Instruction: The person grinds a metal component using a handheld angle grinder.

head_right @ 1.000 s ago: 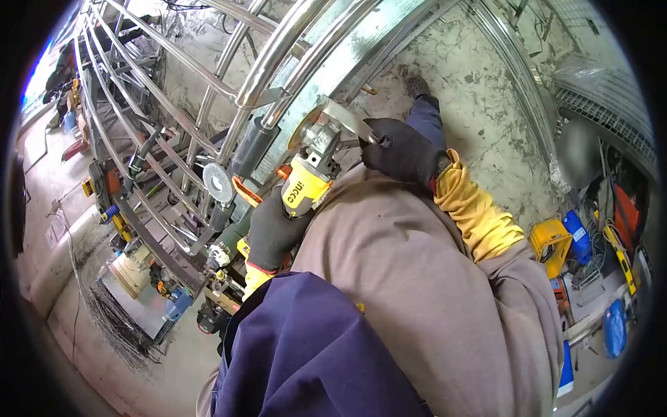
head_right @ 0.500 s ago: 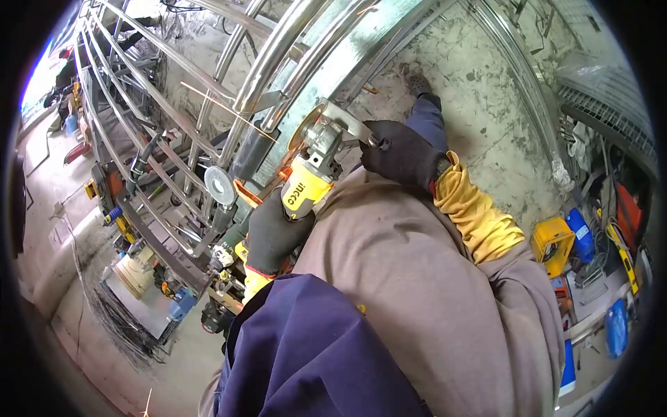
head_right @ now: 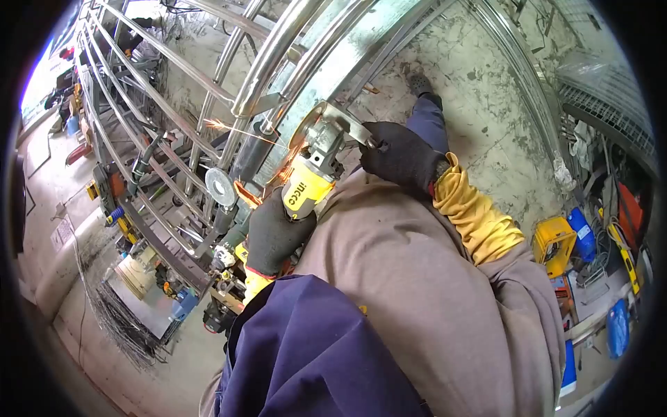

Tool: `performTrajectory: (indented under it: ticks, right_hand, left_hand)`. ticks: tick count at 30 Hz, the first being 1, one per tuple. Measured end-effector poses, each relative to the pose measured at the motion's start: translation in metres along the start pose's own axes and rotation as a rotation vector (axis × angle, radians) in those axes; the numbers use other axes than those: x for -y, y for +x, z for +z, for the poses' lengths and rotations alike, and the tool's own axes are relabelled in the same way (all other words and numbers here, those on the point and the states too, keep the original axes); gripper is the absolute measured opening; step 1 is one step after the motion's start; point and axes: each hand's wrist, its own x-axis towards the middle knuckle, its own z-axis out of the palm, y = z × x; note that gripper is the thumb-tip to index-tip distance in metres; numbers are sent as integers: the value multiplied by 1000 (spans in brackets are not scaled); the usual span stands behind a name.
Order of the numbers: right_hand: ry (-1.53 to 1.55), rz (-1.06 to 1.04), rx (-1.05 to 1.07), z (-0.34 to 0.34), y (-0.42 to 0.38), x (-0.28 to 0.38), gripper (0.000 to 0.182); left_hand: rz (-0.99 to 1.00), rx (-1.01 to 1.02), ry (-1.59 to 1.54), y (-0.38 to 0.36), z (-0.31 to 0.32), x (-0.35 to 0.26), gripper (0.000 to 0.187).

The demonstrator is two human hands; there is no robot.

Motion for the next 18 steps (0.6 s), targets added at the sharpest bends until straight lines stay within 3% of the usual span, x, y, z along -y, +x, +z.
performTrajectory:
  ticks: [5,18]
  right_hand:
    - [-23,-82,-70,2,0,-3,29]
    - [-13,3,-46,4,-2,-5,34]
  left_hand:
    - [-43,30,0,-1,-2,-1,52]
    - [-7,27,2,0,-5,-1,50]
